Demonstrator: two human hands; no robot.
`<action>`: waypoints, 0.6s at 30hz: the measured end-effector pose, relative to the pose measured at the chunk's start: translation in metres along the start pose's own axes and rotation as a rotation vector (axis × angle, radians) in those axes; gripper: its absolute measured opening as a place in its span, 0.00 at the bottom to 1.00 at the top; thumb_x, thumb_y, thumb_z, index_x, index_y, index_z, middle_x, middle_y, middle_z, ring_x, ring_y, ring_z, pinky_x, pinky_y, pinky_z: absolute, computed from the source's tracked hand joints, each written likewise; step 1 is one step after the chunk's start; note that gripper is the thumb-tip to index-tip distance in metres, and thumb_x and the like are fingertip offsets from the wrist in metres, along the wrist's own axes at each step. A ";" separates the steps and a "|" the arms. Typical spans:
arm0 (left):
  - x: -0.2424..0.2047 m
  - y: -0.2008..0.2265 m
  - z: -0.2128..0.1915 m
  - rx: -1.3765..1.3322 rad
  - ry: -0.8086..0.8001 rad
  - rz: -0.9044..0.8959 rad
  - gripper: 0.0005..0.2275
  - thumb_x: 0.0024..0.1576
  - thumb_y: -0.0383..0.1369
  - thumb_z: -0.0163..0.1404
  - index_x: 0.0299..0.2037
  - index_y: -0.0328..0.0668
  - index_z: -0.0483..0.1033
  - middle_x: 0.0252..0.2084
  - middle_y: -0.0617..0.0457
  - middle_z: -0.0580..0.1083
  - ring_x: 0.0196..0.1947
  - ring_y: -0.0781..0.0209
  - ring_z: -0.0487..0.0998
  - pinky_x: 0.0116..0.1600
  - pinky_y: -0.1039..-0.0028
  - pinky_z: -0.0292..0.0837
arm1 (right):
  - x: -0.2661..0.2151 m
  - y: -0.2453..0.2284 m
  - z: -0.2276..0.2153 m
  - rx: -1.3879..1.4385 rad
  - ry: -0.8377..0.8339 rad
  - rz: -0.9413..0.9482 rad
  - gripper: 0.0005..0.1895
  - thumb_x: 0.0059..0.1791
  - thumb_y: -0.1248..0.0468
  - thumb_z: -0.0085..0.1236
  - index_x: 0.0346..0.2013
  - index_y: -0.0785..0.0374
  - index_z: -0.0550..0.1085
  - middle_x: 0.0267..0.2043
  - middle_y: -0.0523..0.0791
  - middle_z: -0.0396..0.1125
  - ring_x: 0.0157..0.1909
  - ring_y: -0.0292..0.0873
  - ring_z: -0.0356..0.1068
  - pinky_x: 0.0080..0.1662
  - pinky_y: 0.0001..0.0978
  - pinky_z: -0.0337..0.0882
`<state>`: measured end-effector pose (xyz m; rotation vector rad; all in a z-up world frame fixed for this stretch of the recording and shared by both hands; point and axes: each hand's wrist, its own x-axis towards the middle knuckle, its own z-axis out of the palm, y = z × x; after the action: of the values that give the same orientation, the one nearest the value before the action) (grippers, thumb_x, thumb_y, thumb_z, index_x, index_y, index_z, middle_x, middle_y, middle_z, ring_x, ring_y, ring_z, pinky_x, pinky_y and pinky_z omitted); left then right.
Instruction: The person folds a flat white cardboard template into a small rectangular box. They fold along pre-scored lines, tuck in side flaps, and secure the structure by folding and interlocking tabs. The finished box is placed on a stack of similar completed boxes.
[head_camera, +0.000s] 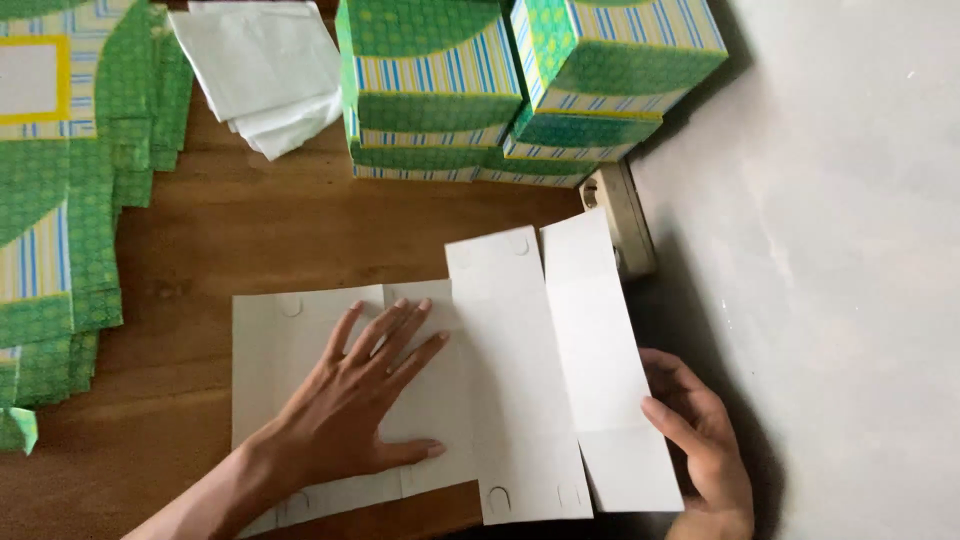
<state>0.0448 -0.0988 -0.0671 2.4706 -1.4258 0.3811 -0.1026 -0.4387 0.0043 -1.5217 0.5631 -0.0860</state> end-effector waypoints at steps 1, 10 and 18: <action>0.003 -0.004 0.000 0.005 0.001 -0.002 0.50 0.49 0.77 0.45 0.75 0.51 0.54 0.79 0.45 0.49 0.77 0.49 0.49 0.77 0.47 0.35 | 0.007 0.001 0.003 0.002 -0.004 -0.003 0.28 0.46 0.67 0.54 0.61 0.72 0.71 0.49 0.54 0.75 0.48 0.48 0.74 0.47 0.36 0.71; 0.001 -0.004 0.005 -0.123 -0.007 -0.003 0.47 0.52 0.72 0.48 0.75 0.50 0.55 0.79 0.45 0.48 0.78 0.48 0.47 0.77 0.46 0.30 | -0.003 0.011 0.067 0.839 -0.429 -0.217 0.35 0.50 0.67 0.50 0.72 0.75 0.57 0.64 0.63 0.66 0.64 0.62 0.67 0.62 0.53 0.65; 0.002 -0.008 0.005 -0.266 -0.053 0.019 0.39 0.52 0.64 0.54 0.62 0.38 0.66 0.70 0.35 0.59 0.74 0.36 0.50 0.75 0.38 0.34 | -0.016 -0.009 0.158 0.826 -0.665 -0.237 0.30 0.57 0.57 0.52 0.66 0.77 0.61 0.65 0.58 0.64 0.65 0.52 0.65 0.64 0.41 0.62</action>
<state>0.0531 -0.0981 -0.0721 2.2699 -1.4185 0.1204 -0.0516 -0.2885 0.0097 -0.7207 -0.1924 0.0120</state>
